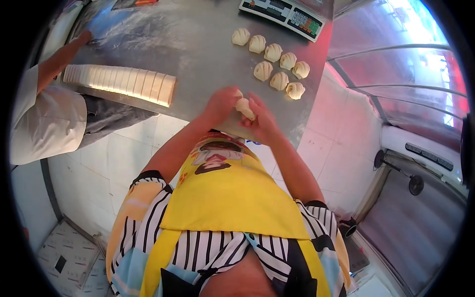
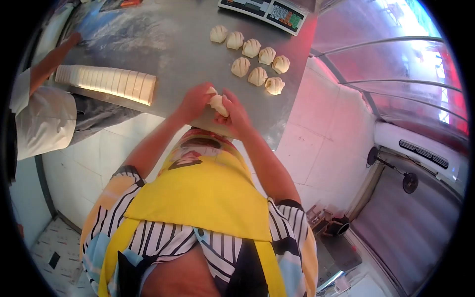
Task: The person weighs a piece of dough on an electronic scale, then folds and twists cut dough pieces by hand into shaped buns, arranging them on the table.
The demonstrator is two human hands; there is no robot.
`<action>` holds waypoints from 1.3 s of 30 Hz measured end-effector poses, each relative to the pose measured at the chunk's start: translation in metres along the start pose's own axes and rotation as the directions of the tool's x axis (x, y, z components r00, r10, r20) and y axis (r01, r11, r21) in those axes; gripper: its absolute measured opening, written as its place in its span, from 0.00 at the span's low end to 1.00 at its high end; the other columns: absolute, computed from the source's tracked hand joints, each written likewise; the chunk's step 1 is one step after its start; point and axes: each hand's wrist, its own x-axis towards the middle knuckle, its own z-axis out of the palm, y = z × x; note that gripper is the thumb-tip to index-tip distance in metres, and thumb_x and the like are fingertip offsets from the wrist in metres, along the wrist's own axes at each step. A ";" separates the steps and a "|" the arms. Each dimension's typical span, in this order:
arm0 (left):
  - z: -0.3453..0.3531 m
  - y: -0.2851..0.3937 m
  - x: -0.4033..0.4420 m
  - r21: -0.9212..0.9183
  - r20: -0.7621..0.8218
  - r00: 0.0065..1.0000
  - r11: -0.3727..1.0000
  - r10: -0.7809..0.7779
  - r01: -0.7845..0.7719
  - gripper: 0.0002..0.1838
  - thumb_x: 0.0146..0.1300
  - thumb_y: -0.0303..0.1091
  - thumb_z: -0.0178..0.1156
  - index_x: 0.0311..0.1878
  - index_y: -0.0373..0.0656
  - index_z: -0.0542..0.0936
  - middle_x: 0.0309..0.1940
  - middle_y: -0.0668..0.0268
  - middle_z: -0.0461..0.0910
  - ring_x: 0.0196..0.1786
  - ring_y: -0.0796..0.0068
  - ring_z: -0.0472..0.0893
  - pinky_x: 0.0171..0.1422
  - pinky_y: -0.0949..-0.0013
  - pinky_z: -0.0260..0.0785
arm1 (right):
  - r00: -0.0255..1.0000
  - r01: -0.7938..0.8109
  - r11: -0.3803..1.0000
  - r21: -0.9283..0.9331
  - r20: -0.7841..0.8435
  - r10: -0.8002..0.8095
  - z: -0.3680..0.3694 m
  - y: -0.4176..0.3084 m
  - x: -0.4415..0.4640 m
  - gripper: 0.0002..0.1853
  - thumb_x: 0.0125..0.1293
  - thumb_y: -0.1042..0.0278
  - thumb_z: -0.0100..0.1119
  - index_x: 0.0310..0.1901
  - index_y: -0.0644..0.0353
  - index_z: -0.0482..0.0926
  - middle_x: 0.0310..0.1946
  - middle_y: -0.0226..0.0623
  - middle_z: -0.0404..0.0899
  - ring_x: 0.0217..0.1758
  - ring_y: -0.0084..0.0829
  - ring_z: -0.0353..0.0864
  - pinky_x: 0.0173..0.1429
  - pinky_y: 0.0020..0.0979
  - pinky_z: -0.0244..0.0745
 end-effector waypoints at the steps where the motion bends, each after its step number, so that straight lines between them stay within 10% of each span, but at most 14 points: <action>1: -0.007 0.002 0.002 -0.278 0.129 0.977 0.940 -0.169 0.199 0.11 0.65 0.38 0.52 0.43 0.42 0.75 0.30 0.69 0.76 0.35 0.79 0.77 0.38 0.74 0.69 | 0.992 0.099 0.960 -0.261 0.104 -0.074 0.007 -0.006 -0.009 0.18 0.59 0.72 0.58 0.53 0.56 0.73 0.38 0.38 0.77 0.35 0.27 0.78 0.43 0.31 0.75; 3: -0.033 0.016 0.007 -0.645 0.466 0.817 0.502 -0.339 0.576 0.11 0.64 0.38 0.53 0.42 0.41 0.76 0.29 0.72 0.75 0.36 0.82 0.75 0.38 0.75 0.68 | 0.930 0.336 0.652 -0.680 0.350 -0.115 0.016 -0.025 -0.025 0.21 0.59 0.74 0.56 0.56 0.55 0.71 0.40 0.38 0.77 0.36 0.26 0.78 0.43 0.31 0.75; 6: -0.026 0.008 0.006 -0.710 0.468 0.811 0.397 -0.352 0.582 0.10 0.60 0.34 0.56 0.41 0.40 0.77 0.28 0.69 0.77 0.33 0.84 0.74 0.36 0.73 0.67 | 0.910 0.415 0.321 -0.851 0.380 -0.166 0.020 -0.035 -0.026 0.20 0.58 0.76 0.56 0.54 0.56 0.73 0.36 0.34 0.78 0.34 0.22 0.78 0.41 0.29 0.74; 9: -0.019 0.013 0.008 -0.454 0.331 0.855 0.726 -0.400 0.516 0.07 0.58 0.30 0.56 0.38 0.39 0.79 0.29 0.64 0.79 0.33 0.77 0.77 0.37 0.71 0.68 | 0.920 0.372 0.235 -0.898 0.322 -0.223 0.032 -0.039 -0.032 0.20 0.56 0.76 0.58 0.52 0.56 0.74 0.30 0.30 0.79 0.30 0.21 0.77 0.38 0.27 0.73; 12: -0.003 0.042 -0.004 -0.250 0.136 0.968 0.938 -0.211 0.239 0.07 0.55 0.28 0.56 0.37 0.37 0.79 0.29 0.61 0.80 0.32 0.66 0.78 0.37 0.69 0.68 | 0.891 0.296 0.278 -0.914 0.159 -0.426 0.034 -0.049 -0.017 0.16 0.56 0.78 0.57 0.48 0.61 0.74 0.27 0.27 0.79 0.29 0.22 0.77 0.36 0.25 0.73; 18: 0.023 0.034 -0.013 -0.412 -0.129 0.991 0.909 0.018 -0.070 0.12 0.52 0.25 0.57 0.41 0.40 0.78 0.38 0.59 0.75 0.30 0.59 0.75 0.39 0.68 0.68 | 0.996 0.026 0.980 -0.197 -0.079 -0.042 -0.010 -0.025 0.021 0.11 0.64 0.66 0.54 0.42 0.65 0.76 0.32 0.36 0.79 0.30 0.26 0.79 0.32 0.27 0.76; 24: 0.030 0.026 -0.007 -0.640 -0.169 0.966 0.768 -0.195 0.043 0.11 0.58 0.27 0.57 0.45 0.39 0.75 0.41 0.62 0.73 0.31 0.76 0.73 0.34 0.74 0.67 | 0.989 -0.047 0.961 -0.271 -0.144 0.007 -0.013 -0.024 0.023 0.16 0.67 0.57 0.48 0.45 0.61 0.75 0.34 0.36 0.78 0.31 0.26 0.79 0.34 0.29 0.79; 27: 0.027 0.014 0.001 -0.727 0.119 0.944 0.620 -0.309 0.295 0.10 0.61 0.27 0.56 0.46 0.38 0.75 0.38 0.67 0.74 0.33 0.85 0.73 0.35 0.78 0.66 | 0.979 -0.126 0.894 -0.431 -0.199 0.042 -0.001 -0.036 0.012 0.17 0.67 0.54 0.48 0.44 0.60 0.75 0.34 0.36 0.77 0.29 0.26 0.77 0.36 0.29 0.79; 33: 0.032 0.000 0.009 -0.552 0.237 0.916 0.732 -0.323 0.400 0.10 0.61 0.33 0.55 0.42 0.38 0.75 0.22 0.66 0.77 0.20 0.78 0.75 0.26 0.72 0.67 | 0.996 0.007 0.915 -0.404 -0.082 -0.044 -0.030 -0.022 0.024 0.17 0.68 0.55 0.50 0.45 0.63 0.73 0.30 0.34 0.75 0.29 0.26 0.77 0.37 0.29 0.78; 36: 0.047 -0.017 0.009 -0.366 0.245 0.916 0.845 -0.317 0.390 0.09 0.59 0.33 0.56 0.39 0.38 0.72 0.23 0.61 0.77 0.19 0.73 0.76 0.25 0.69 0.67 | 0.995 0.060 0.808 -0.586 -0.033 -0.098 -0.053 -0.014 0.038 0.13 0.66 0.61 0.52 0.43 0.64 0.72 0.30 0.35 0.75 0.29 0.26 0.77 0.36 0.27 0.77; 39: 0.056 -0.023 0.002 -0.402 0.292 0.889 0.798 -0.353 0.449 0.10 0.57 0.32 0.56 0.39 0.40 0.70 0.23 0.59 0.76 0.20 0.71 0.77 0.26 0.66 0.68 | 0.980 0.088 0.317 -0.944 0.025 -0.196 -0.061 -0.012 0.043 0.09 0.62 0.69 0.53 0.41 0.63 0.71 0.28 0.34 0.75 0.26 0.25 0.76 0.31 0.26 0.74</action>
